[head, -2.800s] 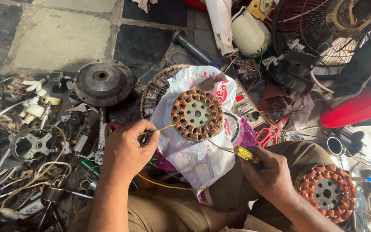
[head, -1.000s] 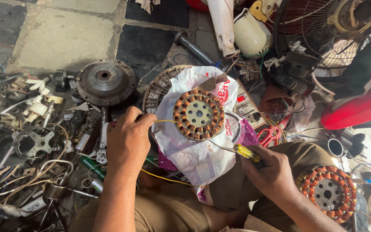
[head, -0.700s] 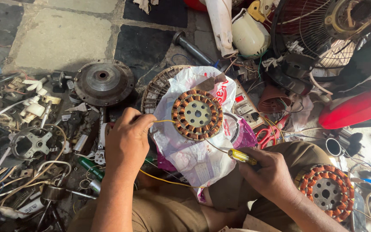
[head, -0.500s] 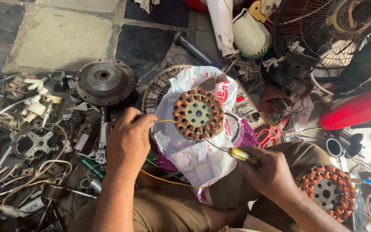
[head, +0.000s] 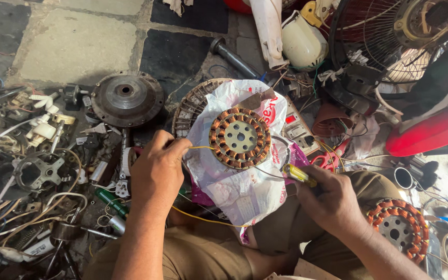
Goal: The person sits on the floor and winds copper wire around the slots of a fan motor stator, guiding the wire by hand and using a screwdriver to help seat the wire turns. They work around the stator ring, then lift and turn the wound stator at the end.
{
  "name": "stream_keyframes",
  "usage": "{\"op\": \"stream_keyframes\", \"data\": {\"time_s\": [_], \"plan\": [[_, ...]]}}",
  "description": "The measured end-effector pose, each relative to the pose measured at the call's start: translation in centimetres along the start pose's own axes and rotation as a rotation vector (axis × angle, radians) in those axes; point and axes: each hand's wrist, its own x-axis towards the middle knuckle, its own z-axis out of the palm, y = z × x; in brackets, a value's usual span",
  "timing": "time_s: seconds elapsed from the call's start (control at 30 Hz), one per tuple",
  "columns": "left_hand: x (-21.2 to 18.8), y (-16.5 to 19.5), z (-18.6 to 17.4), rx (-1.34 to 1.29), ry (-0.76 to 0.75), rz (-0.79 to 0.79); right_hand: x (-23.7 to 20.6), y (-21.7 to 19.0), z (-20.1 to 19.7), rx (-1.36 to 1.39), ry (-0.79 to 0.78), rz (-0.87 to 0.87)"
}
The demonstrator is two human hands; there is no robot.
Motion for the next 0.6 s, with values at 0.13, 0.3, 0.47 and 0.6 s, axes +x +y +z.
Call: {"op": "stream_keyframes", "data": {"time_s": [0.13,0.3,0.47,0.6], "plan": [[0.1,-0.1,0.1,0.014,0.010,0.009,1.3,-0.2,-0.1,-0.031,-0.087,0.113],[0.1,-0.3,0.2,0.009,0.001,-0.002,1.8,0.0,0.2,0.021,-0.132,0.110],[0.2,-0.3,0.5,0.015,-0.015,-0.011,2.1,0.2,0.2,0.043,-0.146,0.136],[0.3,-0.3,0.5,0.012,-0.023,-0.020,2.4,0.1,0.2,-0.015,-0.174,0.155]]}}
